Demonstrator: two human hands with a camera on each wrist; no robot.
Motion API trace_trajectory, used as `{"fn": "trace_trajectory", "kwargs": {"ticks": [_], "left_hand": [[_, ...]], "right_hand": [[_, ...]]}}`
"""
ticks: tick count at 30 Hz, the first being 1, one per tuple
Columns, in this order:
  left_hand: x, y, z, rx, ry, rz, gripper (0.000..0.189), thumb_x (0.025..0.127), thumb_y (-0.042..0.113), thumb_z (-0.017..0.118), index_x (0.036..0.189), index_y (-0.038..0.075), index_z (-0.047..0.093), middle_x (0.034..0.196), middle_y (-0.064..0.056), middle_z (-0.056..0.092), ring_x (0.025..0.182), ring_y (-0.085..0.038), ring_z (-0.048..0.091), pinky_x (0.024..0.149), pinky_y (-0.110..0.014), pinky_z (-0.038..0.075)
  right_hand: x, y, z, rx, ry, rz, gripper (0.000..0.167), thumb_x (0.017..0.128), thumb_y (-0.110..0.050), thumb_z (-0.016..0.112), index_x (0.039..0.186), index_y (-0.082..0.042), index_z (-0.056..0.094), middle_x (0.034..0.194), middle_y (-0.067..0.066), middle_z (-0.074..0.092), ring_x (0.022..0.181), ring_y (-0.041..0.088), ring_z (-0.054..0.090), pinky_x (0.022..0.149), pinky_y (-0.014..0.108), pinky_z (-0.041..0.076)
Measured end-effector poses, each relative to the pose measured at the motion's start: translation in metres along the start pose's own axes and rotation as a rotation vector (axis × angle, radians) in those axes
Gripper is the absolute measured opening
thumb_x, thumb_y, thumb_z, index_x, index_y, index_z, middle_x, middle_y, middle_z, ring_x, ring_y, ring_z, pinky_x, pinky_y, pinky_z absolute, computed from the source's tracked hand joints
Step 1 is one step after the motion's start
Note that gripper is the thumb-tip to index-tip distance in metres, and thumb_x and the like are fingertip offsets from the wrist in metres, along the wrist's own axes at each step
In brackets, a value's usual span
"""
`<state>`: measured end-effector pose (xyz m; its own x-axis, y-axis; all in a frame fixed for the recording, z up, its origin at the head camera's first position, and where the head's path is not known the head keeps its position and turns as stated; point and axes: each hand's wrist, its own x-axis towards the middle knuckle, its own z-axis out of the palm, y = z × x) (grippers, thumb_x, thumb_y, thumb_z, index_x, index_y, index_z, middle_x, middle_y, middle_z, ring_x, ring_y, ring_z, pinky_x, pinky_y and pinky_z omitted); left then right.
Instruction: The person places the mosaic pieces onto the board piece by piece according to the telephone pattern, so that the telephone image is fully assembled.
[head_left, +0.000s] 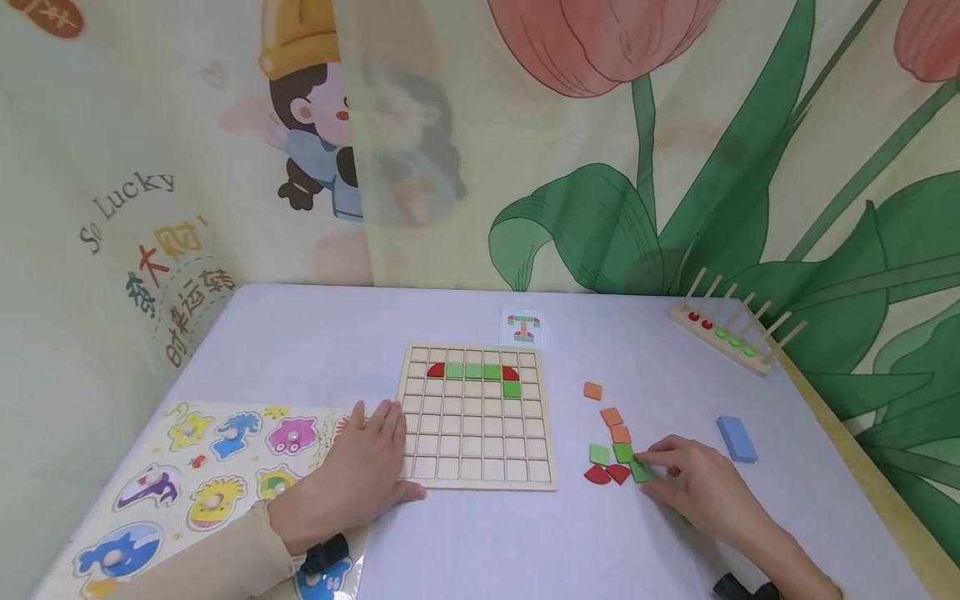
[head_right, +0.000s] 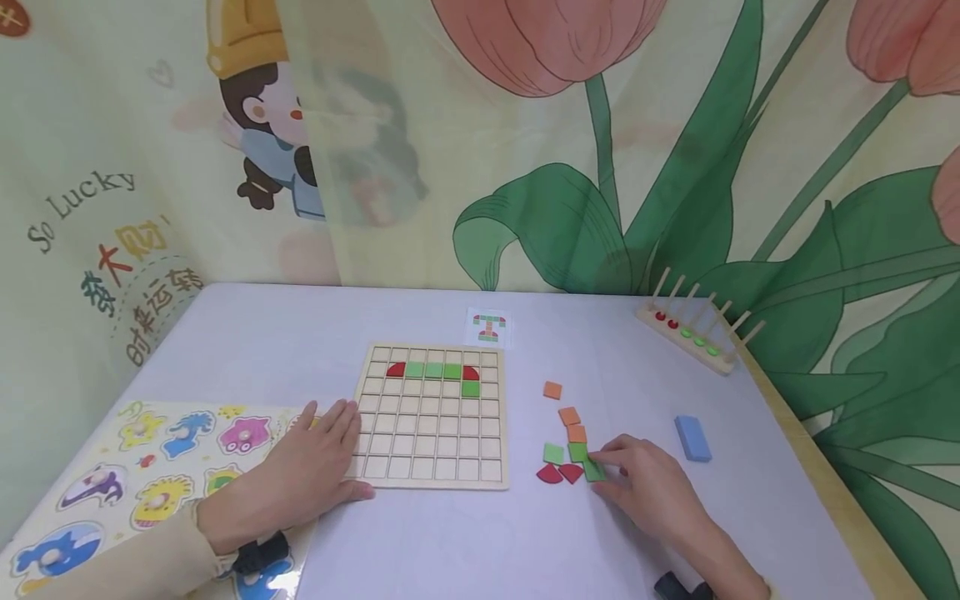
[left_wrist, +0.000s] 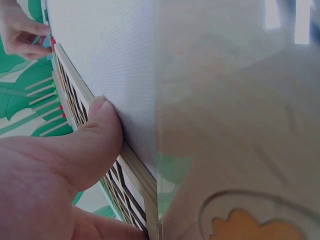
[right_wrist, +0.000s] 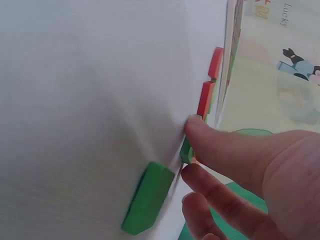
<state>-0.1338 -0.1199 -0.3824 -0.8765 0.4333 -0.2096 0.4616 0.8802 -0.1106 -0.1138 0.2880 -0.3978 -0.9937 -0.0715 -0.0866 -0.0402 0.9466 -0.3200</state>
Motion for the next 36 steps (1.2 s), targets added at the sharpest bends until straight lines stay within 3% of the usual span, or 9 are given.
{"fn": "trace_trajectory", "kwargs": {"ticks": [7,17,25,32,36], "left_hand": [[0.0,-0.001,0.001,-0.007,0.005,0.002,0.097,0.09,0.065,0.064,0.147,-0.011,0.046,0.158,-0.027,0.043,0.151,-0.041,0.039,0.123,-0.062,0.028],[0.0,0.0,0.004,0.012,0.037,0.011,0.097,0.089,0.065,0.065,0.146,-0.011,0.048,0.157,-0.027,0.045,0.149,-0.04,0.041,0.121,-0.061,0.031],[0.0,-0.001,0.003,0.021,0.038,0.002,0.097,0.089,0.066,0.066,0.146,-0.011,0.047,0.157,-0.026,0.046,0.149,-0.04,0.042,0.122,-0.061,0.031],[-0.001,-0.001,0.003,0.008,0.025,-0.003,0.097,0.089,0.065,0.066,0.147,-0.011,0.047,0.157,-0.027,0.044,0.15,-0.039,0.04,0.122,-0.061,0.03],[0.0,0.001,0.004,-0.003,0.015,-0.01,0.098,0.089,0.066,0.065,0.147,-0.01,0.046,0.159,-0.026,0.043,0.151,-0.039,0.039,0.123,-0.061,0.029]], "right_hand": [[-0.002,0.0,0.003,-0.064,0.066,-0.065,0.034,0.076,-0.016,0.09,0.109,-0.012,0.082,0.101,0.001,0.073,0.089,0.016,0.061,0.062,0.02,0.05],[0.0,-0.002,0.005,-0.053,0.036,-0.032,0.038,0.076,-0.018,0.09,0.111,-0.007,0.081,0.091,0.0,0.068,0.073,0.012,0.051,0.054,0.019,0.043],[-0.001,-0.006,-0.004,-0.03,0.047,-0.087,0.039,0.078,-0.018,0.089,0.113,-0.007,0.08,0.092,-0.002,0.068,0.075,0.011,0.051,0.052,0.019,0.043],[0.012,-0.034,-0.008,0.017,0.074,-0.142,0.038,0.078,-0.019,0.089,0.114,-0.012,0.08,0.089,-0.004,0.065,0.078,0.012,0.052,0.054,0.018,0.045],[0.026,-0.056,-0.008,0.029,0.068,-0.222,0.035,0.08,-0.02,0.088,0.114,-0.013,0.081,0.091,-0.004,0.066,0.078,0.01,0.053,0.056,0.019,0.045]]}}
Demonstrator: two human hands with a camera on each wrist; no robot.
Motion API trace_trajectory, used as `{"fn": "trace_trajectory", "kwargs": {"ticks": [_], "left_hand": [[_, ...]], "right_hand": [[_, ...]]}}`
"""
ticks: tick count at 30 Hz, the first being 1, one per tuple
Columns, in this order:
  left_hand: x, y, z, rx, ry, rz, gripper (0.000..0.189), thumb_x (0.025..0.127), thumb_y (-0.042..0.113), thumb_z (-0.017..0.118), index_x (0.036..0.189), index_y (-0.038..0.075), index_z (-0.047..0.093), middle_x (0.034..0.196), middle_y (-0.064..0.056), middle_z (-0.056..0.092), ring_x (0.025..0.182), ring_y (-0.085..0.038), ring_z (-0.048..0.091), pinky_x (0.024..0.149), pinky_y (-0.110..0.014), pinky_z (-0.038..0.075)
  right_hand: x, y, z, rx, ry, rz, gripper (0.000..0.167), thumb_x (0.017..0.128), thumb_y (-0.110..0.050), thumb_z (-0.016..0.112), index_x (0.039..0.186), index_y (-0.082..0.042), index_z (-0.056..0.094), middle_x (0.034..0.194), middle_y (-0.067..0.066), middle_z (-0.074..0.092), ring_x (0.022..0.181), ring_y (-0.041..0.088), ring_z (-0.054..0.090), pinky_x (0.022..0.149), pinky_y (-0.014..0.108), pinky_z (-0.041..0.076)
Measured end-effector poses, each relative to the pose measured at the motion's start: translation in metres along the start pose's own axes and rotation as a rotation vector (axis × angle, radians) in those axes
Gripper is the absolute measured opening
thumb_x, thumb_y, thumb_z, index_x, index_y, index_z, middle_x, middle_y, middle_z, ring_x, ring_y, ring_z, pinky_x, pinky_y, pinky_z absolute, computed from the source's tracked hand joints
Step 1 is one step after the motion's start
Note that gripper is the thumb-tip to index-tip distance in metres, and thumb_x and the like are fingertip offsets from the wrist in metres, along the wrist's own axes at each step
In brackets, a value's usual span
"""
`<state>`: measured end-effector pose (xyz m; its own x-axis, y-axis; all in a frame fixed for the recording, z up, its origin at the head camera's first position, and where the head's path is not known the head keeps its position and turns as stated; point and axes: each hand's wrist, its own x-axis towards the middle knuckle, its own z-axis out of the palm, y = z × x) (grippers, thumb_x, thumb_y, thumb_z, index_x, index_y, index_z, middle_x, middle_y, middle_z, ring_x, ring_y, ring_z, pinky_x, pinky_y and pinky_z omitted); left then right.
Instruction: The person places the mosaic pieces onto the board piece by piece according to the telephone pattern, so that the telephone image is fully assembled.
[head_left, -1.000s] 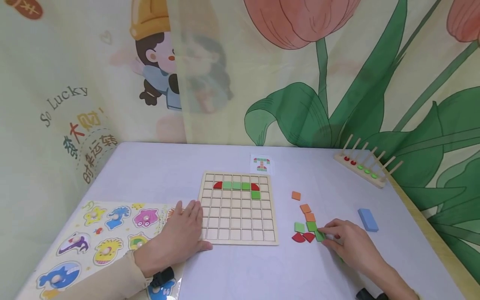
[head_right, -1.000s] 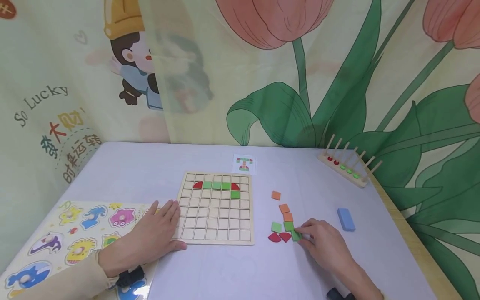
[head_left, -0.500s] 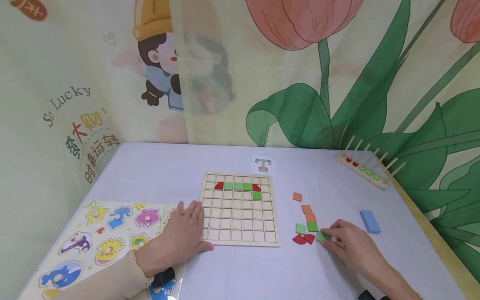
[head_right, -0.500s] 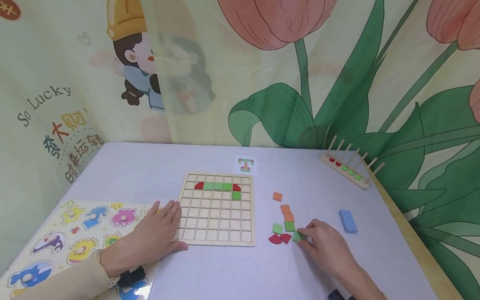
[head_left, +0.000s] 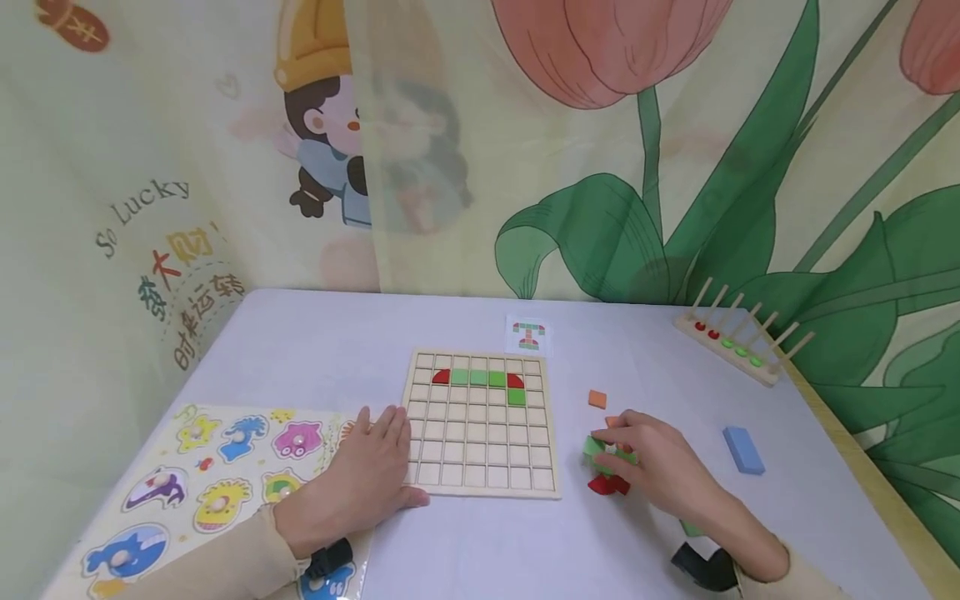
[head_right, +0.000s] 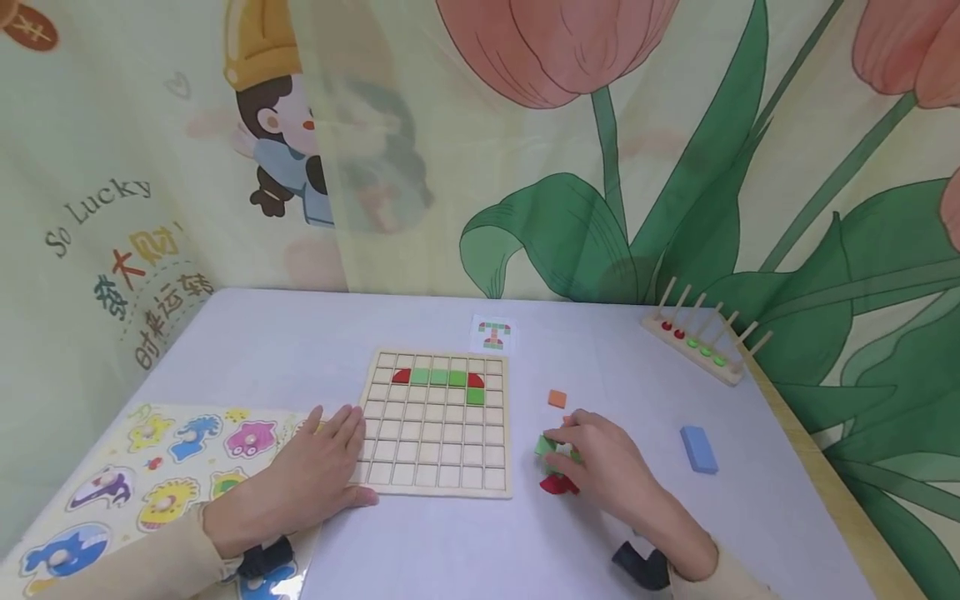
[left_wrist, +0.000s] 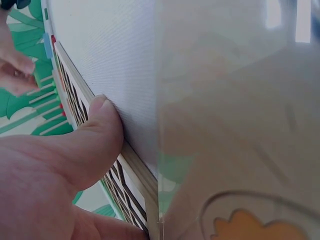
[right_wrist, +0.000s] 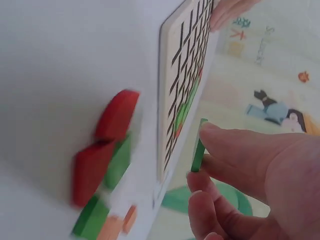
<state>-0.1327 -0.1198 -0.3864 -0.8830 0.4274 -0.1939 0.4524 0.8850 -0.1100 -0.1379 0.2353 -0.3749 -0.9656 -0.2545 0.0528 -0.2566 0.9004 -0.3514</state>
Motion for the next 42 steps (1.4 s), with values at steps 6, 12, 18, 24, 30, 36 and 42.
{"fn": "trace_trajectory", "kwargs": {"ticks": [6,12,18,24,30,36,42], "left_hand": [[0.0,0.002,0.002,0.031,-0.019,-0.019,0.098,0.089,0.07,0.062,0.15,-0.006,0.046,0.16,-0.022,0.043,0.152,-0.035,0.038,0.124,-0.058,0.029],[0.001,0.002,0.001,0.071,-0.03,-0.036,0.098,0.089,0.072,0.059,0.151,-0.002,0.046,0.161,-0.018,0.043,0.153,-0.032,0.038,0.125,-0.056,0.029],[0.0,0.004,0.0,0.076,-0.034,-0.041,0.099,0.088,0.073,0.06,0.151,-0.002,0.046,0.161,-0.018,0.044,0.152,-0.031,0.039,0.125,-0.055,0.03],[0.0,0.003,0.001,0.076,-0.024,-0.042,0.099,0.088,0.073,0.06,0.151,-0.002,0.046,0.16,-0.018,0.045,0.152,-0.031,0.04,0.124,-0.055,0.031],[0.0,0.004,0.0,0.099,-0.018,-0.038,0.099,0.088,0.074,0.059,0.151,-0.001,0.047,0.16,-0.017,0.046,0.151,-0.031,0.041,0.124,-0.055,0.032],[0.0,0.004,-0.001,0.158,-0.007,-0.032,0.097,0.089,0.076,0.055,0.151,0.001,0.049,0.159,-0.015,0.047,0.151,-0.029,0.042,0.123,-0.054,0.033],[-0.001,0.004,0.0,0.202,0.009,-0.024,0.096,0.09,0.077,0.053,0.149,0.001,0.051,0.158,-0.014,0.049,0.15,-0.027,0.044,0.121,-0.052,0.036]], "right_hand": [[0.032,-0.026,0.009,0.031,0.012,-0.185,0.031,0.082,-0.016,0.086,0.113,-0.012,0.081,0.094,-0.002,0.07,0.078,0.008,0.054,0.059,0.018,0.046],[0.067,-0.05,0.017,0.087,0.013,-0.288,0.031,0.085,-0.015,0.084,0.114,-0.008,0.08,0.093,0.002,0.071,0.078,0.01,0.057,0.06,0.018,0.045],[0.1,-0.069,0.03,0.115,-0.023,-0.364,0.028,0.087,-0.016,0.082,0.113,-0.007,0.08,0.092,0.002,0.072,0.073,0.011,0.058,0.059,0.019,0.043],[0.128,-0.087,0.05,0.102,-0.043,-0.413,0.024,0.088,-0.017,0.081,0.11,-0.008,0.081,0.095,0.003,0.074,0.077,0.012,0.061,0.059,0.018,0.043],[0.142,-0.102,0.064,0.05,-0.057,-0.426,0.016,0.089,-0.018,0.08,0.104,-0.013,0.083,0.089,0.0,0.074,0.079,0.01,0.06,0.065,0.022,0.046],[0.152,-0.117,0.068,0.007,-0.066,-0.438,0.017,0.09,-0.019,0.079,0.106,-0.011,0.082,0.093,0.002,0.077,0.081,0.012,0.062,0.068,0.027,0.049],[0.156,-0.124,0.074,-0.025,-0.087,-0.437,0.009,0.09,-0.017,0.079,0.098,-0.014,0.083,0.085,-0.001,0.073,0.078,0.012,0.059,0.066,0.028,0.047]]}}
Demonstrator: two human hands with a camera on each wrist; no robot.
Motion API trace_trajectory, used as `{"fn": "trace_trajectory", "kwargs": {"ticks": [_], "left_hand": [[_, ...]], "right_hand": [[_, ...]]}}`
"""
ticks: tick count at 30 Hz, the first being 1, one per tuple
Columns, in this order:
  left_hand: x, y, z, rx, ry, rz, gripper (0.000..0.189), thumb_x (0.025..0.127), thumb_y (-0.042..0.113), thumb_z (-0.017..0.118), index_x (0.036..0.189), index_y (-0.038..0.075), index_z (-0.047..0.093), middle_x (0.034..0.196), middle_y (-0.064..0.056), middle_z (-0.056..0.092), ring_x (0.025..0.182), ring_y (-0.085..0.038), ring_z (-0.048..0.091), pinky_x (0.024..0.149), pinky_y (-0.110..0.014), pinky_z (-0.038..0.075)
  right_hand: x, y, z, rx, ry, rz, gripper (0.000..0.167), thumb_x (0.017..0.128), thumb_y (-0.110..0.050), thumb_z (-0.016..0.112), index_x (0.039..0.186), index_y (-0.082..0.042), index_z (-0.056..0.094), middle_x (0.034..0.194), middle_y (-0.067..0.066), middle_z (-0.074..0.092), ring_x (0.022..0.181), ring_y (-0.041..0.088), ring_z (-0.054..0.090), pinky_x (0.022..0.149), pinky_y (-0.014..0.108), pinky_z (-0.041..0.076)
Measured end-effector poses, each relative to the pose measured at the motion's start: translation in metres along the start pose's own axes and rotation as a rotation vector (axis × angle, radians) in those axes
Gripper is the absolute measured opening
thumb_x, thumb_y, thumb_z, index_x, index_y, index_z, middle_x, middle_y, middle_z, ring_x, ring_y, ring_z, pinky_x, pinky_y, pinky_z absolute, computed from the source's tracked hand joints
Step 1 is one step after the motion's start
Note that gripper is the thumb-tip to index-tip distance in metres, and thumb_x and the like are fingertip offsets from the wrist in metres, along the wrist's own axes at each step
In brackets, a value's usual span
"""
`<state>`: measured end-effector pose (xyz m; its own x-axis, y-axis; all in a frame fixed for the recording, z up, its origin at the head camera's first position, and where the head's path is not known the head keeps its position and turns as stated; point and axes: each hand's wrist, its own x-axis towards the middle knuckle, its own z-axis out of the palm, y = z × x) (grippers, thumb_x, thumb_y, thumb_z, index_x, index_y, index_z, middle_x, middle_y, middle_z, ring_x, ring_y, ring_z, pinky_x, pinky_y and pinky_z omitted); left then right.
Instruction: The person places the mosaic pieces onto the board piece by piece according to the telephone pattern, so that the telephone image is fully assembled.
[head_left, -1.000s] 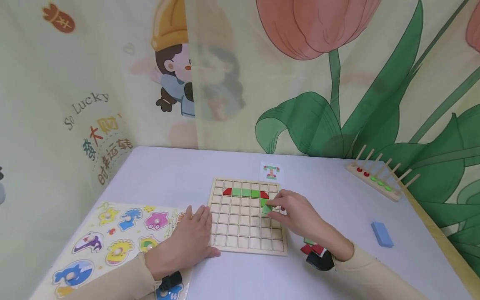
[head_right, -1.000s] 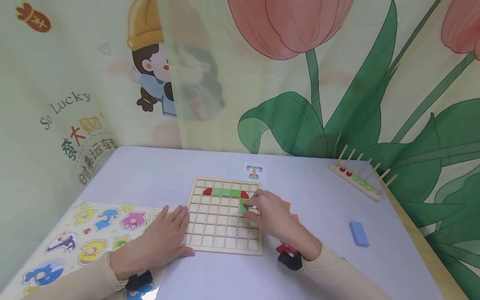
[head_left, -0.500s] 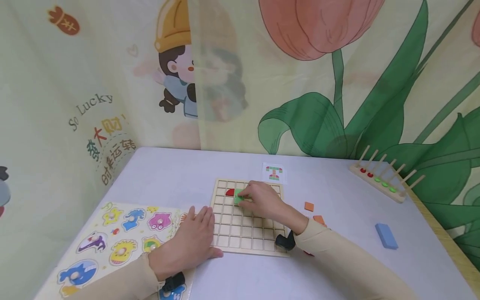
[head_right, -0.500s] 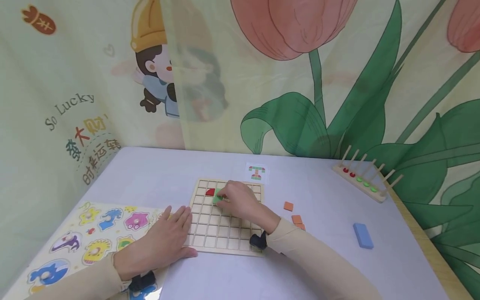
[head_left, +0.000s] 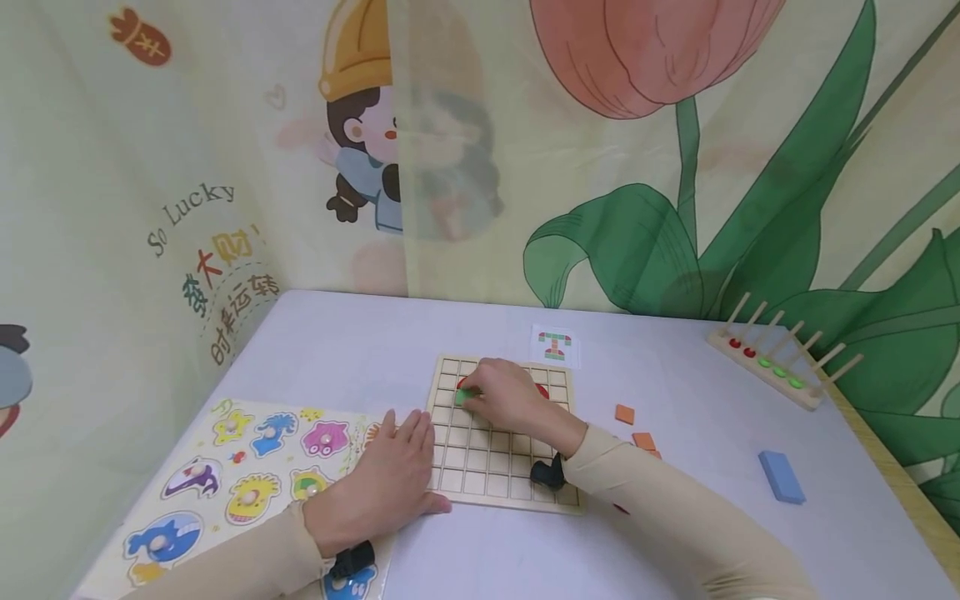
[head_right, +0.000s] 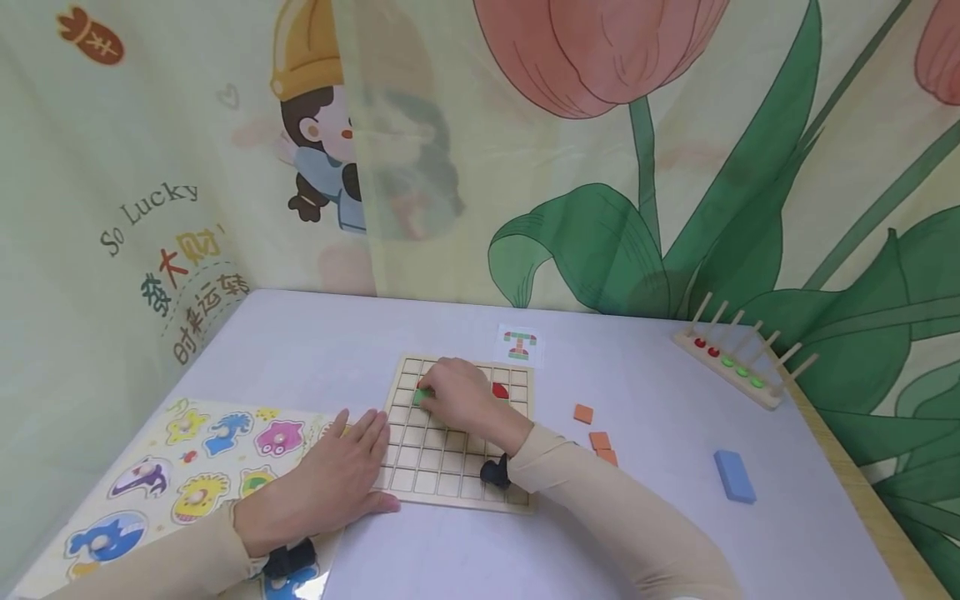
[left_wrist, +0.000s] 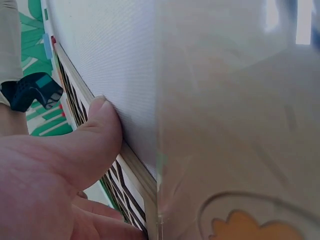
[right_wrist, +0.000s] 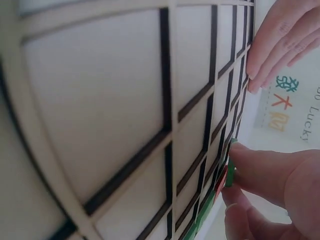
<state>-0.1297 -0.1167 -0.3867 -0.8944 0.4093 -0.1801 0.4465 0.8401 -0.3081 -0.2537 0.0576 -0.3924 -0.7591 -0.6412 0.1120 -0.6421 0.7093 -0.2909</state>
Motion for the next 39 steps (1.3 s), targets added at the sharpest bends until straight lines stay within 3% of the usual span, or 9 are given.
{"fn": "trace_trajectory", "kwargs": {"ticks": [11,18,24,39], "left_hand": [[0.001,0.001,-0.002,0.032,-0.016,0.01,0.095,0.09,0.077,0.051,0.15,0.003,0.051,0.159,-0.013,0.048,0.15,-0.026,0.043,0.122,-0.051,0.036],[0.0,0.002,-0.003,0.053,-0.018,0.013,0.095,0.091,0.078,0.049,0.15,0.004,0.05,0.159,-0.012,0.048,0.15,-0.026,0.044,0.122,-0.051,0.037],[0.0,0.002,-0.003,0.047,-0.013,0.01,0.095,0.09,0.078,0.05,0.15,0.004,0.051,0.159,-0.012,0.049,0.15,-0.026,0.044,0.121,-0.05,0.037],[-0.001,0.002,-0.003,0.013,-0.032,-0.006,0.096,0.09,0.077,0.052,0.151,0.002,0.049,0.159,-0.013,0.048,0.151,-0.027,0.043,0.122,-0.051,0.036]], "right_hand": [[0.003,-0.007,0.003,-0.096,-0.02,0.069,0.015,0.087,-0.021,0.083,0.101,-0.017,0.084,0.096,0.001,0.078,0.09,0.016,0.068,0.066,0.029,0.053],[0.002,-0.009,0.002,-0.133,-0.033,0.061,0.01,0.086,-0.022,0.084,0.094,-0.015,0.084,0.085,0.002,0.072,0.074,0.013,0.056,0.058,0.025,0.041],[-0.004,-0.005,-0.003,-0.074,-0.011,0.053,0.028,0.087,-0.019,0.082,0.115,-0.016,0.081,0.094,0.004,0.075,0.077,0.014,0.06,0.06,0.027,0.045],[-0.052,0.02,-0.024,0.102,0.083,0.122,0.032,0.089,-0.021,0.079,0.12,-0.012,0.078,0.105,0.007,0.075,0.077,0.015,0.062,0.061,0.026,0.046]]}}
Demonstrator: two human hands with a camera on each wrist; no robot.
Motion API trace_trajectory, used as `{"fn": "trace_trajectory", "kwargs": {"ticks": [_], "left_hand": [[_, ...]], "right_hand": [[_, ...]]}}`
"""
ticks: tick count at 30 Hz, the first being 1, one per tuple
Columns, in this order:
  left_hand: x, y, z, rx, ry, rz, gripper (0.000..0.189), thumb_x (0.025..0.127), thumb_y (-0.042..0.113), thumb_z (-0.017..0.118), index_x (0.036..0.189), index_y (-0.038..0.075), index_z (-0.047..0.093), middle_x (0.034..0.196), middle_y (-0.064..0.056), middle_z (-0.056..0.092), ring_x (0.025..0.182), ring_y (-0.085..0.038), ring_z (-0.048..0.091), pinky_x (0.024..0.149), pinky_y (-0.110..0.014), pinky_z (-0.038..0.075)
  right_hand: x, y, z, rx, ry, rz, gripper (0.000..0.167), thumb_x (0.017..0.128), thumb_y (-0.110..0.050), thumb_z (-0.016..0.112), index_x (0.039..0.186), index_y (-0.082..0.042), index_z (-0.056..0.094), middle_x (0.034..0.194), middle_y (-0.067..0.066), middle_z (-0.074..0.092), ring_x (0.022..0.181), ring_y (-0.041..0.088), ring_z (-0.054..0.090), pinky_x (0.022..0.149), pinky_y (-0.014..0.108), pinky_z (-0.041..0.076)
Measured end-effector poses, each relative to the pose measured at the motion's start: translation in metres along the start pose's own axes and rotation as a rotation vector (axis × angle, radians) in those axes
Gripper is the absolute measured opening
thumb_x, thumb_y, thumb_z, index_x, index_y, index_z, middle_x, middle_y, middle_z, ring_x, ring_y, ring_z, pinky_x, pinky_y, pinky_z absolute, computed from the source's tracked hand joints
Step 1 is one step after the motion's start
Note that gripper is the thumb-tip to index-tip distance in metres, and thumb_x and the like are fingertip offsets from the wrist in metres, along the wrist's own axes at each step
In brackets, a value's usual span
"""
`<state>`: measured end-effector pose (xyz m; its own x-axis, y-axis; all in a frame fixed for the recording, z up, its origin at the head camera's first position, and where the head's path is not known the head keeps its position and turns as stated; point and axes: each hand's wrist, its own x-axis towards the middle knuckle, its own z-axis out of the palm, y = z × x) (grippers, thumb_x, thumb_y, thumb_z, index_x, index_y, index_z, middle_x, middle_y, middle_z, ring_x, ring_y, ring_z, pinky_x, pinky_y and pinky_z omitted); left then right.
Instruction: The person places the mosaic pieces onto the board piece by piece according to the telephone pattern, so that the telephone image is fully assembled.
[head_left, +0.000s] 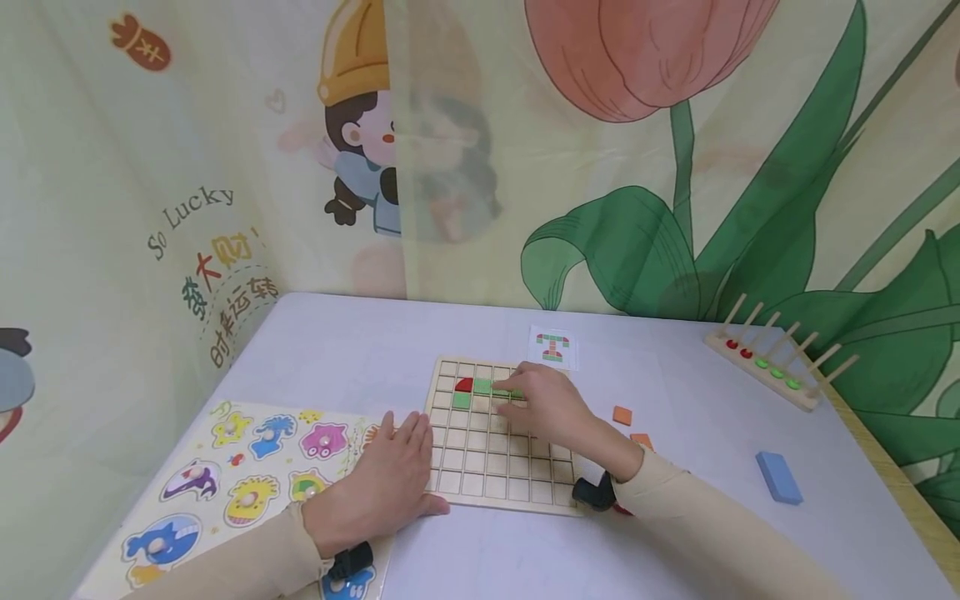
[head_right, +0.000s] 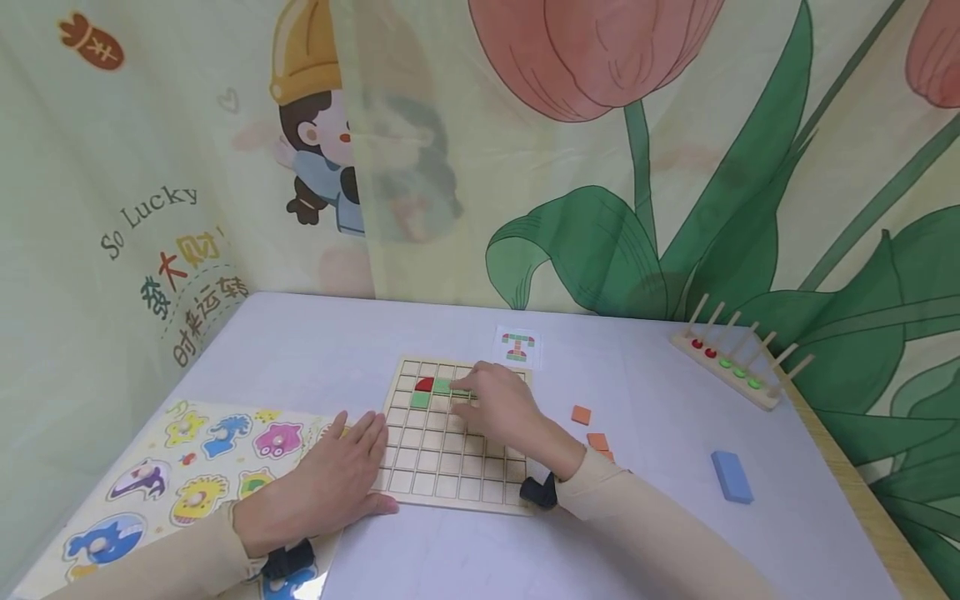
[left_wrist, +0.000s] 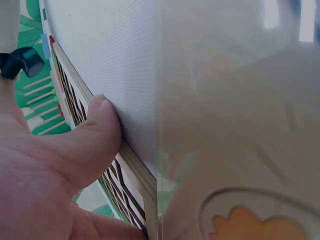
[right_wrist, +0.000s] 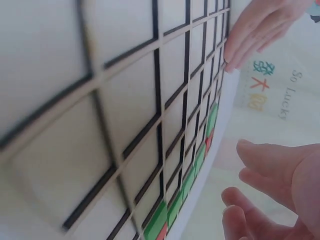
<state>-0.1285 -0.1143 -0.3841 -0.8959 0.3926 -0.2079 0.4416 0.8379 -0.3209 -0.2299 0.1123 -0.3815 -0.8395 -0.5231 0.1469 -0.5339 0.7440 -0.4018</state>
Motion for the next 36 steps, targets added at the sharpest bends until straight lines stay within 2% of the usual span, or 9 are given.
{"fn": "trace_trajectory", "kwargs": {"ticks": [7,17,24,36], "left_hand": [[0.0,0.0,0.0,-0.027,-0.003,0.0,0.096,0.09,0.075,0.054,0.151,0.001,0.049,0.159,-0.014,0.047,0.151,-0.028,0.042,0.123,-0.052,0.035],[0.001,0.0,-0.001,-0.062,-0.009,0.002,0.097,0.09,0.074,0.056,0.151,0.0,0.048,0.16,-0.016,0.047,0.151,-0.029,0.041,0.123,-0.054,0.033],[0.0,-0.001,-0.001,-0.06,-0.001,0.005,0.096,0.09,0.074,0.056,0.15,0.0,0.048,0.159,-0.016,0.047,0.151,-0.029,0.042,0.123,-0.053,0.033],[0.002,-0.002,0.001,-0.106,0.007,0.01,0.098,0.088,0.073,0.06,0.149,-0.003,0.049,0.159,-0.019,0.046,0.151,-0.032,0.041,0.123,-0.055,0.032]], "right_hand": [[-0.029,0.018,-0.016,0.032,0.051,0.059,0.034,0.089,-0.022,0.08,0.121,-0.012,0.077,0.106,0.007,0.075,0.083,0.021,0.063,0.067,0.026,0.045],[-0.073,0.047,-0.034,0.007,0.116,0.171,0.039,0.085,-0.021,0.084,0.123,-0.013,0.077,0.105,0.006,0.073,0.082,0.015,0.056,0.063,0.023,0.045],[-0.102,0.061,-0.046,0.019,0.151,0.245,0.039,0.083,-0.018,0.086,0.121,-0.013,0.078,0.101,0.006,0.073,0.078,0.015,0.054,0.053,0.021,0.043],[-0.133,0.078,-0.051,-0.019,0.128,0.385,0.041,0.082,-0.019,0.086,0.121,-0.012,0.077,0.104,0.008,0.072,0.084,0.019,0.057,0.054,0.02,0.047]]}}
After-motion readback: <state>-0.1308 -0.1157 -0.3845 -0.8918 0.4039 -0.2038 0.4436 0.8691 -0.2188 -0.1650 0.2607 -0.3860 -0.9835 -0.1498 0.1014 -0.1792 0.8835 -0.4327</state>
